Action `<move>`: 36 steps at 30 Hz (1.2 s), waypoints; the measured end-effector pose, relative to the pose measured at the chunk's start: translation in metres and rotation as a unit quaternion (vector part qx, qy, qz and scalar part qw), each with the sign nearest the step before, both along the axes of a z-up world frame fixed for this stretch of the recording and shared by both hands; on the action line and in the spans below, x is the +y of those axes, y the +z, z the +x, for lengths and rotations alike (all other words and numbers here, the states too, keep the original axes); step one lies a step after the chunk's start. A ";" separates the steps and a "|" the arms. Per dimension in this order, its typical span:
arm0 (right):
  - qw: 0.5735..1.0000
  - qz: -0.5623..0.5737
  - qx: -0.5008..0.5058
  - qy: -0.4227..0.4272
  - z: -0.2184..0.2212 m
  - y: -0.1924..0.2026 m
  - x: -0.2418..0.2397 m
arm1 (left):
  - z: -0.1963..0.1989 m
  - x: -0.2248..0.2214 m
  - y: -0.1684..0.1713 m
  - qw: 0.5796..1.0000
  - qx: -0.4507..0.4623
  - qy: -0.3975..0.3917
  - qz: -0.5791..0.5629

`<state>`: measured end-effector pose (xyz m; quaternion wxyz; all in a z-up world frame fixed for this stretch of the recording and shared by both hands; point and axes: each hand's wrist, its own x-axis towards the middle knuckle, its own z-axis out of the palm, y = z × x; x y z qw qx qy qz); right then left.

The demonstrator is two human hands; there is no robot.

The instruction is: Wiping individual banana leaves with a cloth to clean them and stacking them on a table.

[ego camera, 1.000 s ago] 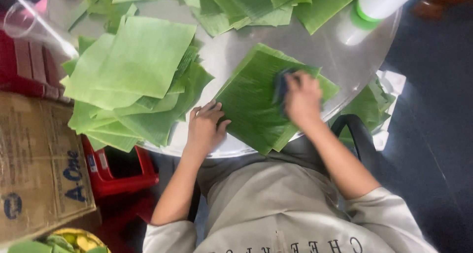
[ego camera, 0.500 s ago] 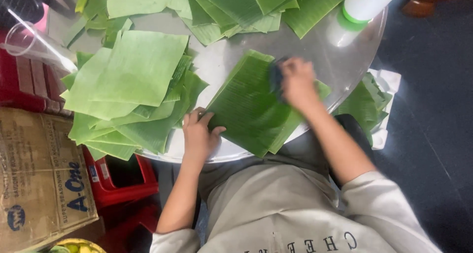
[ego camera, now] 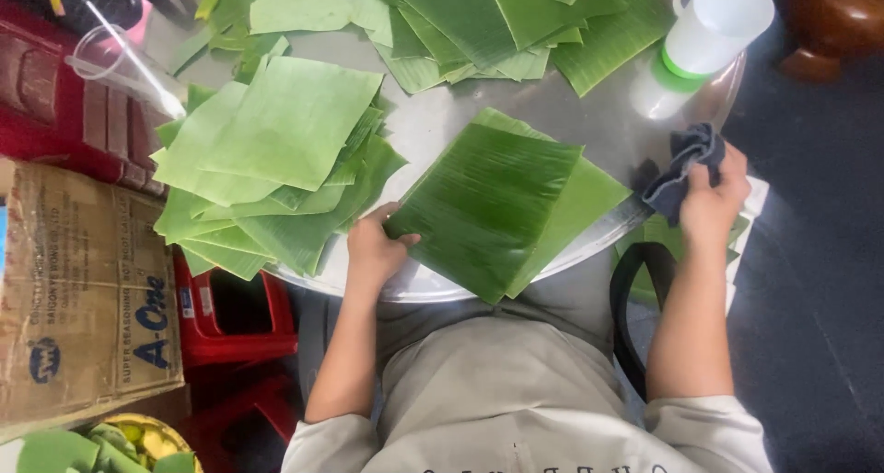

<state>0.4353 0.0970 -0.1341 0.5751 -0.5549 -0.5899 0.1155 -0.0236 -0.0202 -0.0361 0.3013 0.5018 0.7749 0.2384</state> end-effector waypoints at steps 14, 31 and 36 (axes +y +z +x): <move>0.997 -0.049 0.058 0.007 0.006 0.016 -0.015 | 0.070 0.055 0.142 0.691 0.332 -0.241 0.595; 0.997 -0.008 -0.027 0.066 -0.043 0.033 -0.026 | -0.014 0.054 -0.077 0.775 0.470 -0.144 0.398; 0.995 0.001 -0.037 0.088 -0.067 0.046 -0.028 | 0.014 0.066 -0.079 0.791 0.499 -0.127 0.330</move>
